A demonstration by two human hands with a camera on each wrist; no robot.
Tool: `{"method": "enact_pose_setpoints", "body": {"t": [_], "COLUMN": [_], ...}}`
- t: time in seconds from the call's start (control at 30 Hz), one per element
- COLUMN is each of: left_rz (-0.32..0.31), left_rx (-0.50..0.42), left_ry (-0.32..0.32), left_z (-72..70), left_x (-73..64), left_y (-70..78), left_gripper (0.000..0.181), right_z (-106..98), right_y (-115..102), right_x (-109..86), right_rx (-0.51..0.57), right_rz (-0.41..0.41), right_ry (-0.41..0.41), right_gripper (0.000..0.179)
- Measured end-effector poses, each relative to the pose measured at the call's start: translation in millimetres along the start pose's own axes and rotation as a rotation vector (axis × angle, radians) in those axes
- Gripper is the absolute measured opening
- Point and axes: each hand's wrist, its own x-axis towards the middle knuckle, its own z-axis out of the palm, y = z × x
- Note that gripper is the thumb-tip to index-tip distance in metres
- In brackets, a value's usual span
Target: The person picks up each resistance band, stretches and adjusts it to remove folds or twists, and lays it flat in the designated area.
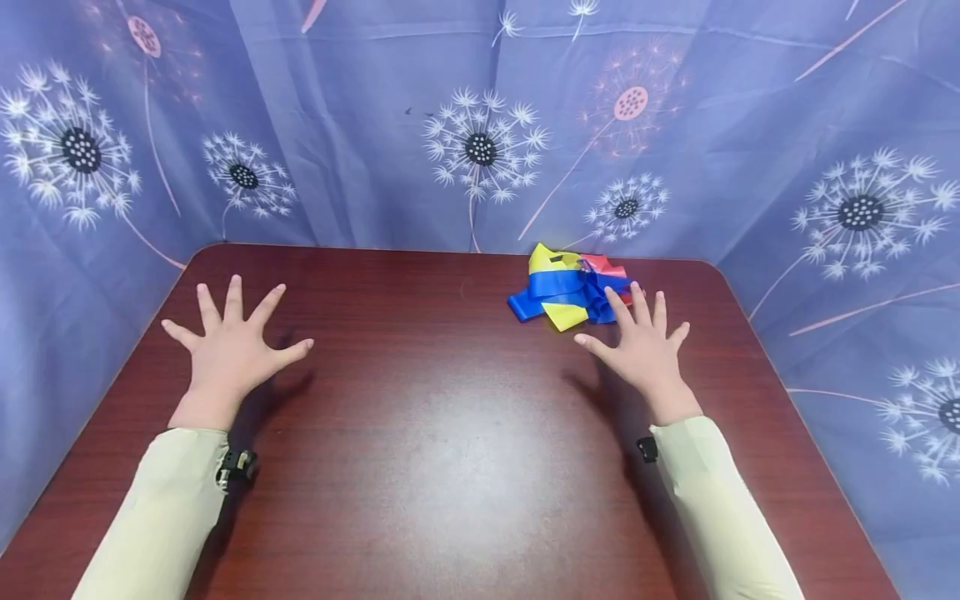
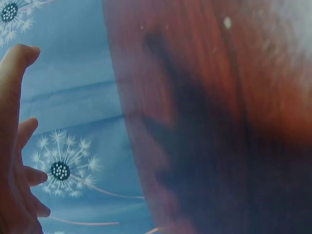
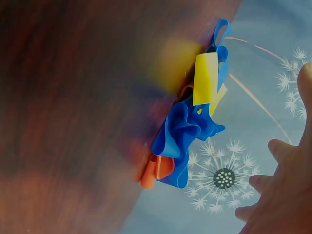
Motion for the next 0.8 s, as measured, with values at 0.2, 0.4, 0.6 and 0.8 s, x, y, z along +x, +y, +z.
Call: {"method": "enact_pose_setpoints", "body": {"t": [0.2, 0.4, 0.6, 0.8], "left_rz": [0.023, 0.055, 0.078, 0.111], "left_rx": [-0.02, -0.039, -0.083, -0.131], "left_ry": [0.01, 0.045, 0.064, 0.078], "left_z": [8.3, 11.8, 13.4, 15.3], "left_x": [1.6, 6.9, 12.2, 17.1], "left_y": [10.5, 26.5, 43.4, 59.4], "left_gripper": [0.092, 0.087, 0.084, 0.08], "right_z": [6.5, 11.0, 11.4, 8.5], "right_y": [-0.1, -1.3, -5.5, -8.9], "right_x": [-2.7, -3.2, -2.8, -1.4], "right_rx": [0.035, 0.053, 0.098, 0.161], "right_rz": [0.004, -0.005, -0.029, -0.079], "right_ry": [0.018, 0.062, 0.122, 0.134], "right_gripper": [0.098, 0.095, 0.088, 0.081]}}
